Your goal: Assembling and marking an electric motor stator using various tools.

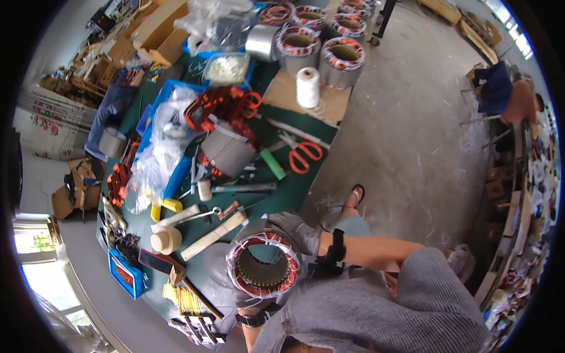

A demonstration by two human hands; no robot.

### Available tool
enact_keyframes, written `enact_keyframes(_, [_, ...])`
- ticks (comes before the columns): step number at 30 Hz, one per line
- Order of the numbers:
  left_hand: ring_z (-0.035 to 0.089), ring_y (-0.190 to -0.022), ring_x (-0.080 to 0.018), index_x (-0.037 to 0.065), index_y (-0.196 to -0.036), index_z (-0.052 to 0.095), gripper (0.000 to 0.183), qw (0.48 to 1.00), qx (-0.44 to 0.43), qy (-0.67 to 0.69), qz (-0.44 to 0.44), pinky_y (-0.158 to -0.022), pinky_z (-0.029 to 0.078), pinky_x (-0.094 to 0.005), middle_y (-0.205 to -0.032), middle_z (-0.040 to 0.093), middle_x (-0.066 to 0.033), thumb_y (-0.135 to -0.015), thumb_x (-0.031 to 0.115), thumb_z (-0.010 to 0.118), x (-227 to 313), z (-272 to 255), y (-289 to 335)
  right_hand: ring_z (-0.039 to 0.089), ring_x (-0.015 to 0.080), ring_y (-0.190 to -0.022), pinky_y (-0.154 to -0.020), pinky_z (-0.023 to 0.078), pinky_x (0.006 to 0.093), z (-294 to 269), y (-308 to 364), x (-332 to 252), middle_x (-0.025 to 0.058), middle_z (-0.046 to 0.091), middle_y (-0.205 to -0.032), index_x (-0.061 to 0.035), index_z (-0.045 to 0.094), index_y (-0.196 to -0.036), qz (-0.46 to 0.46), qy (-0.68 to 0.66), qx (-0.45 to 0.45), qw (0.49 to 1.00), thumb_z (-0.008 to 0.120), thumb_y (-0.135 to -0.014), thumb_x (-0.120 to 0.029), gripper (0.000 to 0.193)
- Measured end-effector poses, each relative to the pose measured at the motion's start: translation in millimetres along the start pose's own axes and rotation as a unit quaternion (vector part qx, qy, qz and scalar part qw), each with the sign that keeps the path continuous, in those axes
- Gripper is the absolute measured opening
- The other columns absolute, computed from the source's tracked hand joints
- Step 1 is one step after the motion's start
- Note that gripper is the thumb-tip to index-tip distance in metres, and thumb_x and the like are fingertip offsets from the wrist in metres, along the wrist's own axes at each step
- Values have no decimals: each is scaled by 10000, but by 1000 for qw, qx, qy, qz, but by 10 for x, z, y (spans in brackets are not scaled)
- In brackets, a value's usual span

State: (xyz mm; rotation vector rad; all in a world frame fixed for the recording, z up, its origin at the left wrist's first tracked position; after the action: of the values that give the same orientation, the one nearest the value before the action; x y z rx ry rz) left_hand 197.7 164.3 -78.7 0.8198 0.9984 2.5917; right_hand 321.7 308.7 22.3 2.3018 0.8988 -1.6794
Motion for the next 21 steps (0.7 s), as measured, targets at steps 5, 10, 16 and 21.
enact_keyframes(5, [454,-1166,-279,53,-1282,439,565,998,-58,-19,-27,-1014,332,-402,-1286,477,-135,-917,458,288,-580,1184,-614,506,303,-1013,-869,416,350,-716,886,1632,173,508,-1069,-32,496,-1110,125,-212,110,963,537,-789,-178,355])
enact_keyframes(10, [463,-1157,-268,40,-1281,437,556,987,-89,-113,-66,-1017,326,-378,-1268,496,-132,-913,441,323,-1229,2497,-1125,520,265,-1031,-914,400,343,-2246,1561,1605,149,544,-1121,-19,520,-1105,167,-8,230,959,484,-872,-220,310])
enact_keyframes(16, [415,-1205,-246,79,-1318,396,593,964,-130,-146,-180,-1040,289,-371,-1322,445,-101,-909,503,322,-2039,3384,-1569,562,179,-939,-850,450,311,-2841,1943,2023,83,614,-1005,-72,557,-1082,334,-703,321,539,429,-925,-321,321])
enact_keyframes(21, [454,-1164,-213,81,-1249,461,439,669,-143,-702,200,-1013,323,-317,-1244,513,-91,-905,355,455,-1723,4258,-1849,528,202,-1009,-890,445,333,-3399,2387,2483,79,542,-1121,-62,504,-1159,348,-500,316,727,416,-933,-308,346])
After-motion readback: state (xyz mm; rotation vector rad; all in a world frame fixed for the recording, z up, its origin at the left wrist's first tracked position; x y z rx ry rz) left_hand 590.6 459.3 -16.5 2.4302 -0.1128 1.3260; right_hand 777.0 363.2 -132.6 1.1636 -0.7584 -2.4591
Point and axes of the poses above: each hand's wrist, its own y-axis away from the middle knuckle, its own z-axis out of the palm, x = y × z, the point moved 10 cm from there along -y, towards the middle knuckle
